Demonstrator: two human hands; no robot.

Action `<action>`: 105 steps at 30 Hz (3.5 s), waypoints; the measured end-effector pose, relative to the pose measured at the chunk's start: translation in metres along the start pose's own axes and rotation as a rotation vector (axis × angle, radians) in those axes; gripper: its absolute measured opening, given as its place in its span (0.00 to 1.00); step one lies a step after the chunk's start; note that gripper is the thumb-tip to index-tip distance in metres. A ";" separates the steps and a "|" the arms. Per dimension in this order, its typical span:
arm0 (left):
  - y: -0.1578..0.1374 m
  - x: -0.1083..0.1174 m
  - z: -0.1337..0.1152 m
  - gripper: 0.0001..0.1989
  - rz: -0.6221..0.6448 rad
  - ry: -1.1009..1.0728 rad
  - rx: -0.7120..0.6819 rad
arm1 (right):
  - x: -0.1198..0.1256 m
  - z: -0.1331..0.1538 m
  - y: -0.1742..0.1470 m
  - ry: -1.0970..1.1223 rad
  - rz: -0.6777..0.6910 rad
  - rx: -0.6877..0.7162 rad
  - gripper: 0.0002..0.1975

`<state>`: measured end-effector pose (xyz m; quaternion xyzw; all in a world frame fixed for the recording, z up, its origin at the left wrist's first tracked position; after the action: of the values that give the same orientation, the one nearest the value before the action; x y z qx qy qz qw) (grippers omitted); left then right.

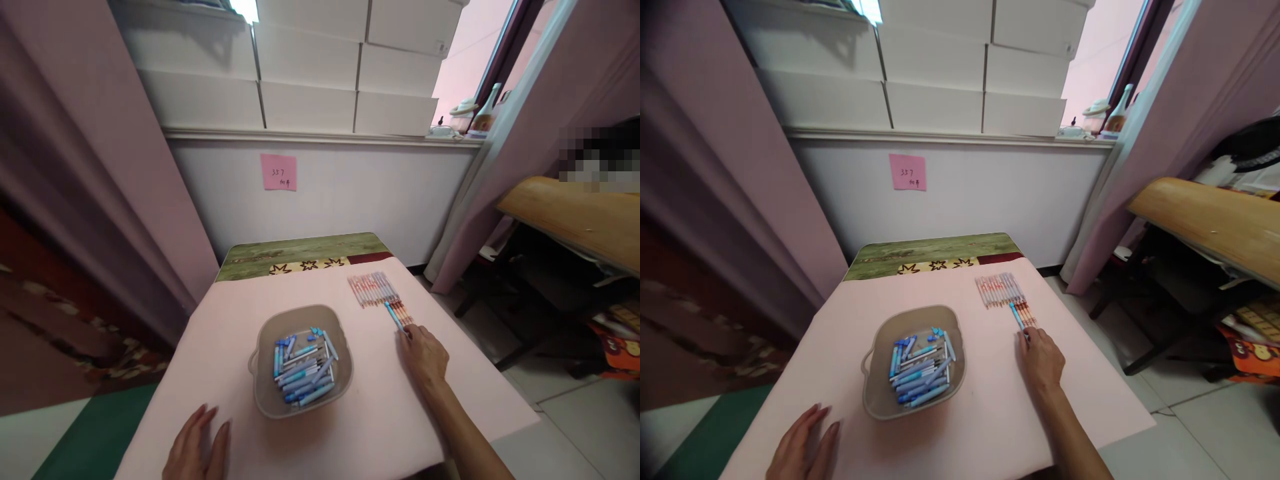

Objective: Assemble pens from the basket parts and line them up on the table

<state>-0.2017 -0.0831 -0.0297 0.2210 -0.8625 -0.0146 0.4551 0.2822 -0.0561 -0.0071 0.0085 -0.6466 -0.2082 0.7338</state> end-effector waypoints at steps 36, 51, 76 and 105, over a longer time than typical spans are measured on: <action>-0.003 0.004 -0.021 0.13 -0.149 0.095 -0.226 | -0.012 0.024 -0.041 0.520 0.106 0.102 0.15; -0.008 0.007 -0.032 0.14 -0.128 0.090 -0.208 | -0.011 0.019 -0.044 0.495 0.102 0.108 0.16; -0.018 0.002 0.000 0.17 0.122 0.017 -0.204 | -0.020 0.024 -0.043 0.536 0.162 0.052 0.17; 0.039 0.020 -0.050 0.17 0.241 -0.479 0.386 | 0.031 0.192 0.034 0.142 0.442 0.758 0.12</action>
<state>-0.1860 -0.0468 0.0244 0.1896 -0.9518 0.1515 0.1876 0.1113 0.0146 0.0630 0.1528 -0.6116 0.2068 0.7482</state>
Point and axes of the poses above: each hand's wrist, its own y-axis towards the middle knuckle, its own x-axis out of the back of the hand, z = x × y, the point moved 6 cm from there along y, towards the middle knuckle, and after that the axes turned 15 degrees about x, right-handed, at the moved point
